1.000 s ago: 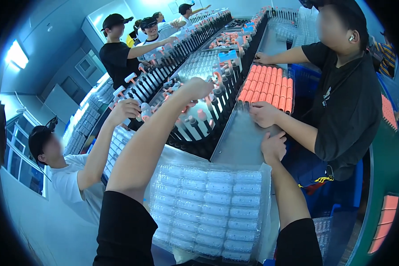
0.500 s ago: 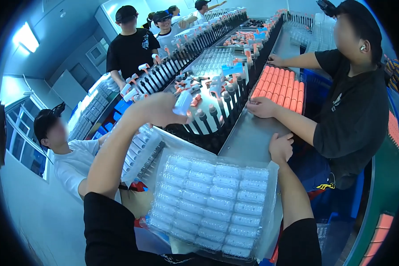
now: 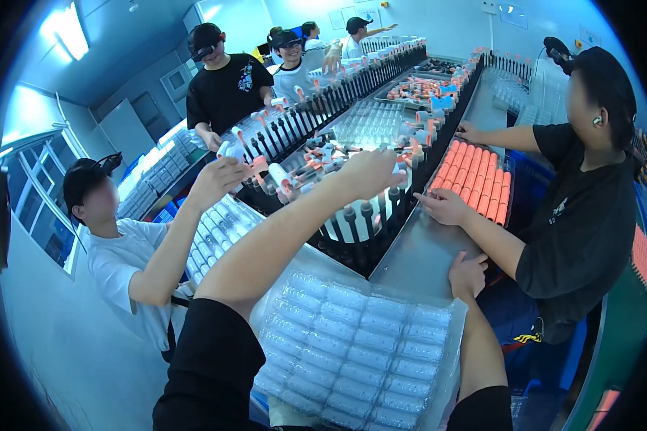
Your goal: The person assembles small components by hand, placing them into partitioned plastic trays on a factory assembly line.
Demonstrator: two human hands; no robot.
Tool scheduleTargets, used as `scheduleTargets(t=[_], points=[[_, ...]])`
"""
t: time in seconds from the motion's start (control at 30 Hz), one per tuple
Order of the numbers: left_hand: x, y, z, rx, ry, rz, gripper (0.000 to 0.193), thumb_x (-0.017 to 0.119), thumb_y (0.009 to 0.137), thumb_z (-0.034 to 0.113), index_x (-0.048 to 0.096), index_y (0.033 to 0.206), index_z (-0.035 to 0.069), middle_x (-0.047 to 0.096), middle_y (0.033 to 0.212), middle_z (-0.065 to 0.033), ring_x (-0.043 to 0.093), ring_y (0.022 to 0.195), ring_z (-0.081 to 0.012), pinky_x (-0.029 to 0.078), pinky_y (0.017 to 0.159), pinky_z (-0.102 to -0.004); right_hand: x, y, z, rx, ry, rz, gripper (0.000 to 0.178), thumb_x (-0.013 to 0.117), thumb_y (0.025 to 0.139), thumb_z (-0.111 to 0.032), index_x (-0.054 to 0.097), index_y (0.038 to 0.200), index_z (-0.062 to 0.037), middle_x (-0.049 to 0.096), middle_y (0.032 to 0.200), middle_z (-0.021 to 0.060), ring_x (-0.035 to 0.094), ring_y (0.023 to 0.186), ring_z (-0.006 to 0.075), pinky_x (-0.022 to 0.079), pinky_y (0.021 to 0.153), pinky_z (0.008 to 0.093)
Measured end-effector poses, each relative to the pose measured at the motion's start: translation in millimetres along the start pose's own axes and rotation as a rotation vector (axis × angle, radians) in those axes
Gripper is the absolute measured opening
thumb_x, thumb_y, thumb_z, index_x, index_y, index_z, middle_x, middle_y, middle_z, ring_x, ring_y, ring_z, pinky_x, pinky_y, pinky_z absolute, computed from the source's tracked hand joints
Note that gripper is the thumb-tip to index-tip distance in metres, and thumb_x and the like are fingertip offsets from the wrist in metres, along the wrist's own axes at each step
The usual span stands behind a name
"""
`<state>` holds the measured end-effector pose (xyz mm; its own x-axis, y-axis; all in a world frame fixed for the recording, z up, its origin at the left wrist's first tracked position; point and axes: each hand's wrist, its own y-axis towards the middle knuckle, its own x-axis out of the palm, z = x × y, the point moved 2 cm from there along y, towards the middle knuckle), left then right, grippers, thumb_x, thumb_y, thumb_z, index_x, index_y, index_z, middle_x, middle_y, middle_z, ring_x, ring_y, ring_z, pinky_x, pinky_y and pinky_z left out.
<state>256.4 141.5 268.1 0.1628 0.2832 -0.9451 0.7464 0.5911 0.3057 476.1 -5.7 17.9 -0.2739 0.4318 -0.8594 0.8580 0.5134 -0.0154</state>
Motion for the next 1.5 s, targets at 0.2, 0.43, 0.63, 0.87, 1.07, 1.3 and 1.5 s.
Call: scheduleTargets(t=[0.2, 0.43, 0.63, 0.87, 1.07, 1.3, 1.5], points=[[8, -33, 1, -0.238, 0.153, 0.176, 0.028, 0.063, 0.089, 0.027, 0.069, 0.086, 0.000, 0.072, 0.086, -0.0158, 0.074, 0.075, -0.0322, 0.058, 0.063, -0.0429, 3, 3, 2, -0.049, 0.025, 0.012, 0.072, 0.047, 0.099, -0.049, 0.032, 0.144, 0.0043, 0.055, 0.131, 0.0325, 0.067, 0.106, 0.0472, 0.055, 0.089, 0.0541], [-16, -117, -28, -0.439, -0.011, 0.234, 0.047, 0.069, 0.088, 0.041, 0.066, 0.099, -0.005, 0.070, 0.097, -0.0226, 0.072, 0.088, -0.0378, 0.058, 0.076, -0.0444, 8, -1, 3, -0.054, 0.045, 0.010, 0.071, 0.047, 0.099, -0.055, 0.041, 0.138, 0.0046, 0.057, 0.131, 0.0305, 0.065, 0.112, 0.0458, 0.053, 0.093, 0.0528], [-101, -264, 72, -0.185, 0.022, -0.097, 0.049, 0.071, 0.088, 0.039, 0.065, 0.113, -0.003, 0.066, 0.111, -0.0208, 0.062, 0.105, -0.0362, 0.045, 0.099, -0.0491, -1, -16, 113, -0.382, 1.000, -0.678, 0.034, 0.061, 0.099, -0.029, 0.070, 0.115, -0.0005, 0.068, 0.094, 0.0090, 0.062, 0.080, 0.0157, 0.049, 0.070, 0.0301], [-90, -393, 181, 0.099, -0.583, -0.143, 0.053, 0.070, 0.094, 0.036, 0.055, 0.124, -0.004, 0.042, 0.146, -0.0274, 0.040, 0.138, -0.0460, 0.033, 0.117, -0.0539, -206, -218, 128, -0.283, 1.139, -0.487, 0.036, 0.055, 0.106, -0.033, 0.063, 0.125, -0.0043, 0.066, 0.109, 0.0039, 0.061, 0.093, 0.0133, 0.049, 0.085, 0.0272], [-78, -393, 172, 0.188, -0.635, -0.074, 0.058, 0.081, 0.082, 0.041, 0.059, 0.123, 0.007, 0.047, 0.138, -0.0212, 0.045, 0.136, -0.0407, 0.029, 0.118, -0.0618, -196, -239, 95, -0.436, 0.916, -0.332, 0.024, 0.064, 0.101, -0.021, 0.068, 0.107, 0.0019, 0.066, 0.089, 0.0013, 0.058, 0.082, 0.0074, 0.048, 0.075, 0.0252], [-66, -394, 185, 0.245, -0.376, -0.038, 0.041, 0.083, 0.080, 0.030, 0.068, 0.108, 0.005, 0.049, 0.135, -0.0191, 0.046, 0.134, -0.0386, 0.030, 0.117, -0.0643, -184, -244, 94, -0.112, 1.186, -0.399, 0.019, 0.056, 0.103, -0.017, 0.066, 0.095, -0.0030, 0.059, 0.084, 0.0004, 0.054, 0.082, 0.0082, 0.047, 0.074, 0.0283], [-77, -401, 193, 0.261, -0.274, 0.040, 0.038, 0.084, 0.078, 0.016, 0.063, 0.106, 0.002, 0.051, 0.129, -0.0190, 0.051, 0.126, -0.0412, 0.038, 0.114, -0.0613, -177, -237, 74, -0.439, 1.166, 0.039, 0.018, 0.060, 0.100, -0.017, 0.063, 0.094, 0.0002, 0.065, 0.086, 0.0106, 0.059, 0.078, 0.0166, 0.050, 0.073, 0.0324]])
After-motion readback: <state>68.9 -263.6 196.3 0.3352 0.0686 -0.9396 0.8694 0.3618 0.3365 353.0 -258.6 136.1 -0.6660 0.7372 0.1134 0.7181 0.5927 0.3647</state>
